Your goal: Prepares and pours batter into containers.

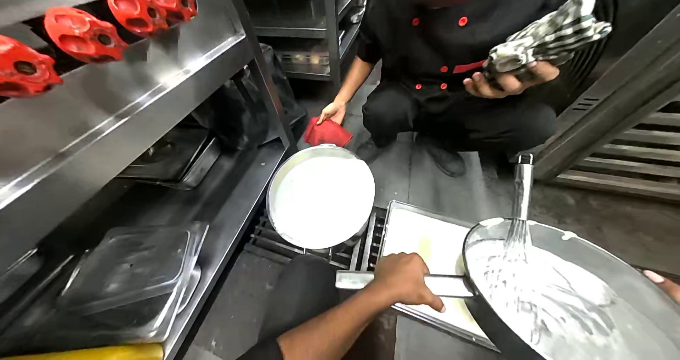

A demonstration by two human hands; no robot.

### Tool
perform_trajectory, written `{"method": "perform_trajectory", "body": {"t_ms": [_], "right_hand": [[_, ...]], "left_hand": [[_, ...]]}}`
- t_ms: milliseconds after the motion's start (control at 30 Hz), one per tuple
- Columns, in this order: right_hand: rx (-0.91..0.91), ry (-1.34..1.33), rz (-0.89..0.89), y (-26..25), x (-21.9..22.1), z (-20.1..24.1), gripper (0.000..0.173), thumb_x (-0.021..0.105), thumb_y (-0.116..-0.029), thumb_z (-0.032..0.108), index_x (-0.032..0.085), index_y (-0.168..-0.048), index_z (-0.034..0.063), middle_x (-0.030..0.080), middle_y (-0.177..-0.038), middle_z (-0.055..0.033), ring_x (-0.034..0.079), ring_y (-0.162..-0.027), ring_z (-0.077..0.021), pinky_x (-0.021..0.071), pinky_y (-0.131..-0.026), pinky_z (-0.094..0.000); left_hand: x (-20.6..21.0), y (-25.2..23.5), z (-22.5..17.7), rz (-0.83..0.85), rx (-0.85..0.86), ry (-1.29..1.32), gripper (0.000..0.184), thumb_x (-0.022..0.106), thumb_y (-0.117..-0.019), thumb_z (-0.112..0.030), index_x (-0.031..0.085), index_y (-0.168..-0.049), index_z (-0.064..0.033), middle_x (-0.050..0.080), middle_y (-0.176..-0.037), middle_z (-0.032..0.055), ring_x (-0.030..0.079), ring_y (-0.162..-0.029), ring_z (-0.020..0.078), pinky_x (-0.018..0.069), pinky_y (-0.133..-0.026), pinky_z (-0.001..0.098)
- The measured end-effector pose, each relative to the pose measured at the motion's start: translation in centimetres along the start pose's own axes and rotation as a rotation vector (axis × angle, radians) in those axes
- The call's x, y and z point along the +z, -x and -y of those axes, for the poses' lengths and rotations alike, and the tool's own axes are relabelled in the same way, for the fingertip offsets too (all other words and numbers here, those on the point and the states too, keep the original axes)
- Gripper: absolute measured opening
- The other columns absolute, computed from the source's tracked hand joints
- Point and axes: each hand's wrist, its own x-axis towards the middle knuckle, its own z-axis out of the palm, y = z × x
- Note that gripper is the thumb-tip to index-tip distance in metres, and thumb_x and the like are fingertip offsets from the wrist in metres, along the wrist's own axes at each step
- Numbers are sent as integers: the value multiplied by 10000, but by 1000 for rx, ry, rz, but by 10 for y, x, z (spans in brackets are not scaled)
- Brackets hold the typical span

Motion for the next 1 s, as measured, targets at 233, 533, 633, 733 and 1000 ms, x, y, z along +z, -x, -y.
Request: {"method": "perform_trajectory", "body": {"t_ms": [233,533,633,733,1000], "right_hand": [[43,-37,-29,11,0,2,245,532,-1065,335,605,-964,124,605,-705,102,593,-615,41,528,-595,-178],[69,-1,-40,14,6,-4,317,563,-1049,373,616,-928,85,582,-675,58,558,-569,5,490,-538,-208],[70,10,-58,14,9,-2,320,564,-1053,367,610,-912,83,563,-666,61,545,-558,17,472,-525,-188],[72,36,-57,16,12,2,335,557,-1056,362,613,-888,78,559,-670,47,532,-564,-7,463,-540,-217],[46,33,-11,0,15,-14,334,585,-1028,400,634,-926,87,602,-700,50,580,-603,-21,514,-580,-251]], "left_hand": [[3,-2,-8,27,7,-37,474,766,-897,-457,680,-1009,-5,691,-996,184,662,-983,361,509,-819,609],[7,-3,-7,39,-24,-23,484,771,-897,-458,682,-1021,2,692,-1006,186,663,-977,354,510,-832,603],[6,-3,-6,36,-22,-15,482,773,-896,-459,681,-1007,0,691,-973,178,664,-938,342,511,-820,593],[5,-2,-5,36,-37,-10,481,771,-898,-458,679,-1012,0,689,-961,175,666,-916,337,515,-809,590],[9,-5,3,25,-44,15,501,784,-880,-476,692,-1001,2,709,-915,163,685,-865,327,530,-807,592]]}}
